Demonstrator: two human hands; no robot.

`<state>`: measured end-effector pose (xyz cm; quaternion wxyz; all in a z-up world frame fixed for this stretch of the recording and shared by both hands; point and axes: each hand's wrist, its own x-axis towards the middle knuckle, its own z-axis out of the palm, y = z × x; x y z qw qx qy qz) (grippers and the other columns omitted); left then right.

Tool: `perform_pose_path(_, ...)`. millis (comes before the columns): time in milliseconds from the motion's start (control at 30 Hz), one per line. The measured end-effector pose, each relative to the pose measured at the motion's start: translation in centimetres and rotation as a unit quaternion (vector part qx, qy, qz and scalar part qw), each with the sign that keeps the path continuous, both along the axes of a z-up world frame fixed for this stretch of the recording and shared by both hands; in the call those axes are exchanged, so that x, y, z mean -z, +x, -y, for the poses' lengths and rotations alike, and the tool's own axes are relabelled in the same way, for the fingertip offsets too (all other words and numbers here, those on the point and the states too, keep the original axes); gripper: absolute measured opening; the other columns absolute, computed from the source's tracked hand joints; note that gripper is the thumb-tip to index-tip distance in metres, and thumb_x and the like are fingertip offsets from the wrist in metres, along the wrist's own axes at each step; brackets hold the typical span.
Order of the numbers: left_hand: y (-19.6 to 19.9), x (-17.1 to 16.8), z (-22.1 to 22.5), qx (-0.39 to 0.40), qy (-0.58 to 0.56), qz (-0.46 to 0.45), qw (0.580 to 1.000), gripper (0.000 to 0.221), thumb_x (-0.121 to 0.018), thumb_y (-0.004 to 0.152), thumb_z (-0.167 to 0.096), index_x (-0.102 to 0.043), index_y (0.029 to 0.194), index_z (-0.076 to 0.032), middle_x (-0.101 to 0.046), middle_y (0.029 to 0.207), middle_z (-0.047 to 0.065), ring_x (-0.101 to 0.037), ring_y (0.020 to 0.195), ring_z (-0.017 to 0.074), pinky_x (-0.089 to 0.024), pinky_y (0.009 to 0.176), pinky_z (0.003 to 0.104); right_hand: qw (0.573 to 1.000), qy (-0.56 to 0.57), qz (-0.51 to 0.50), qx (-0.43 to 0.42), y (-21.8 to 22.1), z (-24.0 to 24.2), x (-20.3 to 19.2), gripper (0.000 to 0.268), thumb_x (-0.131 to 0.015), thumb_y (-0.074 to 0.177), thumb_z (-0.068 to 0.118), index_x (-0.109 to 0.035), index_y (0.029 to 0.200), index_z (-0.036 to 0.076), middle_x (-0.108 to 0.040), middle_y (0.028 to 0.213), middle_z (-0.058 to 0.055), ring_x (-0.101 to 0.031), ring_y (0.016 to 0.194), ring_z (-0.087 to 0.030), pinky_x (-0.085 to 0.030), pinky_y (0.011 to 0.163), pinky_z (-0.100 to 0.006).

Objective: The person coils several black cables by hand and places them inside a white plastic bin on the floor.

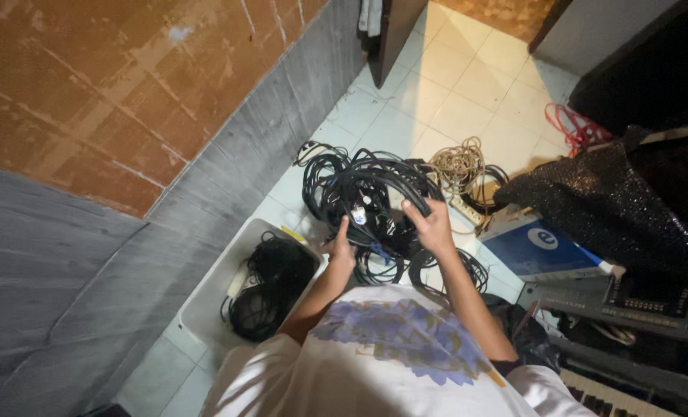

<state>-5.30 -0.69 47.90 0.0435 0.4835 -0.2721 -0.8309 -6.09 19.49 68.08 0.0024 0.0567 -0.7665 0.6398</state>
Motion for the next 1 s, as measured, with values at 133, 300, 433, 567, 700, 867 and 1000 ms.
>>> perform_pose_path(133, 0.3, -0.4, 1.5, 0.086, 0.118, -0.161, 0.976, 0.086, -0.081, 0.08, -0.061, -0.055, 0.145, -0.01, -0.067, 0.132, 0.005, -0.063, 0.119, 0.0247, -0.048, 0.104, 0.041, 0.999, -0.022, -0.028, -0.033, -0.2, 0.3, 0.1, 0.035, -0.072, 0.095, 0.028, -0.061, 0.069, 0.008, -0.047, 0.064, 0.011, -0.039, 0.06, -0.003, -0.029, 0.053, -0.027)
perform_pose_path(300, 2.2, -0.6, 0.9, 0.142, 0.227, -0.085, 0.96, 0.087, -0.065, 0.09, -0.069, -0.045, 0.143, -0.002, -0.057, 0.141, 0.016, -0.05, 0.135, 0.0364, -0.032, 0.117, 0.053, 0.996, -0.072, 0.05, -0.029, -0.5, 0.2, 1.7, 0.035, -0.069, 0.094, 0.029, -0.059, 0.067, 0.011, -0.045, 0.06, 0.011, -0.037, 0.054, -0.004, -0.026, 0.049, -0.028)
perform_pose_path(433, 2.4, -0.6, 0.3, 0.195, 0.253, -0.232, 0.919, 0.074, -0.065, 0.085, -0.062, -0.059, 0.134, -0.007, -0.068, 0.13, 0.01, -0.059, 0.124, 0.0312, -0.04, 0.112, 0.049, 0.998, -0.053, 0.005, -0.041, -0.9, 0.4, 3.1, 0.044, -0.073, 0.096, 0.032, -0.051, 0.065, 0.011, -0.041, 0.062, 0.011, -0.035, 0.057, -0.003, -0.024, 0.05, -0.028)
perform_pose_path(567, 2.5, -0.7, 0.6, 0.144, 0.207, -0.237, 0.938, 0.049, -0.07, 0.095, -0.051, -0.067, 0.121, -0.009, -0.072, 0.114, 0.006, -0.064, 0.114, 0.0275, -0.045, 0.11, 0.044, 0.995, -0.075, 0.041, -0.055, -0.8, 0.1, 2.9, 0.044, -0.07, 0.096, 0.036, -0.052, 0.064, 0.012, -0.043, 0.059, 0.011, -0.036, 0.053, -0.004, -0.025, 0.048, -0.027)
perform_pose_path(700, 2.7, -0.5, 1.4, 0.152, 0.213, -0.249, 0.933, 0.032, -0.069, 0.093, -0.042, -0.07, 0.106, -0.013, -0.073, 0.104, 0.006, -0.067, 0.104, 0.0261, -0.049, 0.103, 0.044, 0.998, -0.045, 0.026, -0.037, -1.5, -0.5, 2.6, 0.044, -0.071, 0.098, 0.036, -0.054, 0.066, 0.011, -0.043, 0.061, 0.01, -0.035, 0.055, -0.004, -0.025, 0.048, -0.027)
perform_pose_path(867, 2.4, -0.6, 2.6, 0.167, 0.239, -0.193, 0.937, 0.037, -0.064, 0.083, -0.045, -0.07, 0.1, -0.013, -0.073, 0.095, 0.007, -0.067, 0.095, 0.0279, -0.052, 0.094, 0.046, 0.998, 0.018, 0.048, 0.02, -3.6, -1.5, 0.0, 0.043, -0.068, 0.097, 0.04, -0.056, 0.072, 0.008, -0.047, 0.058, 0.007, -0.04, 0.051, -0.005, -0.031, 0.045, -0.028)
perform_pose_path(1000, 1.8, -0.7, 3.3, 0.137, 0.233, -0.233, 0.934, 0.036, -0.064, 0.087, -0.039, -0.069, 0.11, -0.011, -0.071, 0.098, 0.004, -0.066, 0.098, 0.0244, -0.052, 0.097, 0.041, 0.996, 0.077, 0.032, 0.035, -5.4, -1.5, -2.0, 0.044, -0.065, 0.101, 0.04, -0.059, 0.075, 0.006, -0.047, 0.059, 0.006, -0.04, 0.052, -0.007, -0.032, 0.047, -0.029)
